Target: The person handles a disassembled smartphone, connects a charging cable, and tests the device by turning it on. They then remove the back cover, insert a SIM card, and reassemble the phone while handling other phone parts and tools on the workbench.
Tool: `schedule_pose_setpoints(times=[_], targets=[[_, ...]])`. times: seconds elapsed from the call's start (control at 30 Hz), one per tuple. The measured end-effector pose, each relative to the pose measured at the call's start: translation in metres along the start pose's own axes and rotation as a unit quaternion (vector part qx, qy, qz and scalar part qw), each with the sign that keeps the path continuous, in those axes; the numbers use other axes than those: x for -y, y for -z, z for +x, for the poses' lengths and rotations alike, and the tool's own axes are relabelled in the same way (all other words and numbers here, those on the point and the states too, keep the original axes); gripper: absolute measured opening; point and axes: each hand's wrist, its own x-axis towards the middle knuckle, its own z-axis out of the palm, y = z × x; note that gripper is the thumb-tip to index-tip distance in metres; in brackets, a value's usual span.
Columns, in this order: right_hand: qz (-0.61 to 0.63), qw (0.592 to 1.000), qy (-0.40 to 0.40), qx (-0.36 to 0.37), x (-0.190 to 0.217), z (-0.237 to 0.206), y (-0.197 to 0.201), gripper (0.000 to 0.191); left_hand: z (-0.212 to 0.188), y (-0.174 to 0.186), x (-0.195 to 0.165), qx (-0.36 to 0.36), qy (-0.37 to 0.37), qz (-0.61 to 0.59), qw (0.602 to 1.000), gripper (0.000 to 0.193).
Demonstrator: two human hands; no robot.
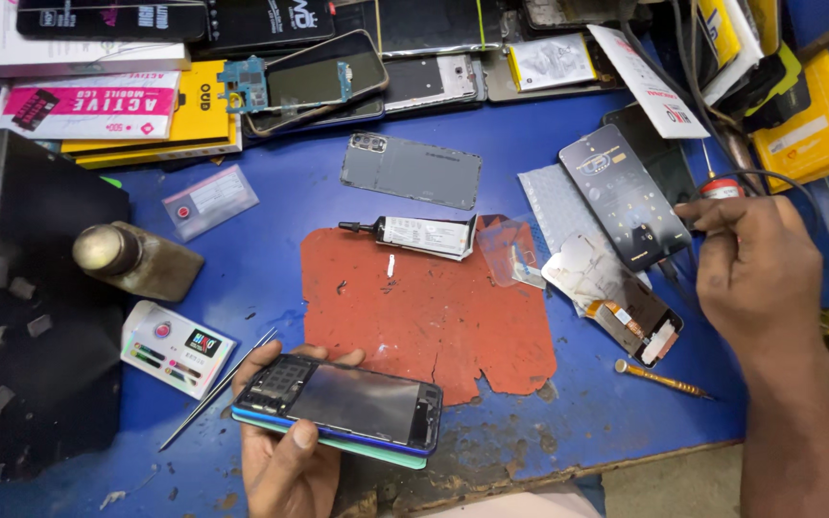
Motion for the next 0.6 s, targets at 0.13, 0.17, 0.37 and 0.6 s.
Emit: schedule_pose_setpoints(times=[0.13, 0.17, 0.37, 0.6], targets=[[-0.011, 1.000, 0.012, -0.002, 0.0017, 0.0014, 0.0018, 0.014, -0.0017, 0.0015, -0.0003, 0.010, 0.000, -0.001, 1.000, 0.082], [-0.009, 1.000, 0.010, -0.001, 0.0017, 0.0019, 0.0017, 0.014, -0.0016, 0.0019, -0.0002, 0.013, -0.001, -0.001, 1.000, 0.081], [-0.028, 0.999, 0.013, 0.007, 0.0042, 0.0017, 0.0033, 0.015, -0.0019, 0.0021, 0.0023, 0.027, -0.012, -0.007, 1.000, 0.081], [-0.028, 0.999, 0.022, 0.006, 0.0088, 0.0037, 0.0029, 0.015, -0.0020, 0.0030, 0.0022, 0.026, -0.011, -0.003, 1.000, 0.081]])
